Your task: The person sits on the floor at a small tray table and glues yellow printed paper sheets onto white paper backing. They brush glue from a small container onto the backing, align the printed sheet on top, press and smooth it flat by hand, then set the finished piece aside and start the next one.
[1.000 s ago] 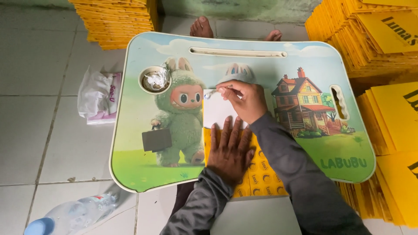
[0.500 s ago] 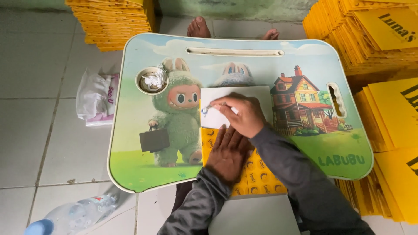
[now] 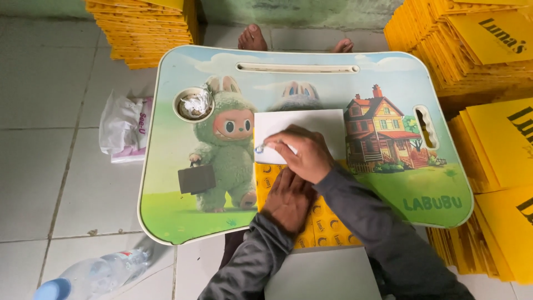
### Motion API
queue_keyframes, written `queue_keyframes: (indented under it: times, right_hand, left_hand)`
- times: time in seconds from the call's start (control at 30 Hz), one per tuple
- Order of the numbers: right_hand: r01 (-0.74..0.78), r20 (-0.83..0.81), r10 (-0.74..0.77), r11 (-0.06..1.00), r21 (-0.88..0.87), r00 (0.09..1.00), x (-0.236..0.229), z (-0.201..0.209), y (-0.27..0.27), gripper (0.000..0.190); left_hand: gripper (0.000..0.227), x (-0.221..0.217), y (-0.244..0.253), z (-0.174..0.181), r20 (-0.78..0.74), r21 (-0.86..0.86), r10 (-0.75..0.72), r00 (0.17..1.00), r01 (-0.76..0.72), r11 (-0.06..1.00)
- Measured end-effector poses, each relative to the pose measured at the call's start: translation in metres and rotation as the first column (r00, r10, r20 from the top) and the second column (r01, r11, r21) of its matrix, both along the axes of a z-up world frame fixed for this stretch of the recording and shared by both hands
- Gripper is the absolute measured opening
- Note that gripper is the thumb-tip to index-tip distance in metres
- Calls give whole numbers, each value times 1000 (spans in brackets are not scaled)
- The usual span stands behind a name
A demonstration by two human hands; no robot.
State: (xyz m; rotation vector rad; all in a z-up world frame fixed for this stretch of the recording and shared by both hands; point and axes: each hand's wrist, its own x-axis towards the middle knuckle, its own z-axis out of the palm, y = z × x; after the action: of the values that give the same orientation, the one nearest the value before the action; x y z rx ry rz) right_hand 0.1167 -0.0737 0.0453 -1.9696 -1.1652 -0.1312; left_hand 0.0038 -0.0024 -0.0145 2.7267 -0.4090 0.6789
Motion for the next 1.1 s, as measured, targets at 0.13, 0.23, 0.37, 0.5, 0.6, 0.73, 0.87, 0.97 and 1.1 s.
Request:
queue_keyframes:
  times: [0.13,0.23,0.37,0.5,0.6,0.73,0.87,0.97,1.1]
  right_hand:
    - [122,71,-127,990,75,989,42,-14,15,15]
    - [191,-41,-187,971,146,981,45,-5,10,14]
    - [352,-464,-136,838,417,875,19,33,-40,23]
    - [568,-824,43,705,425,564,-29,10,-122,21]
    - [520,-920,110,797,308,376,-66,-24,-150,18]
    - [614,-951,140,736,287,276,-85,-36,-147,21]
    - [606,-954,121,749,270,275,-82,-32,-143,24]
    - [630,-958,74,738,240,279,-79,-45,-149,25]
    - [640,-957,88,726,252,277,-78,-44,-149,30]
  left_hand:
    - [32,-3,5,29,-119,22,-8,993,11,1000]
    - [38,-5,5,30,-137,5,-25,990,26,1000]
    - [44,-6,9,23,-159,31,-32,987,37,999]
    - [44,-1,10,18,-177,13,-14,984,16,1000]
    - [40,7,15,30,-407,-1,-68,911,74,997]
    - [38,52,23,63,-432,1,41,901,-45,999]
    - [57,129,35,104,-200,57,200,959,-192,980]
    - [68,221,55,74,-627,-88,-34,778,-27,996]
    - [62,164,45,154,-867,-318,-184,463,-228,920]
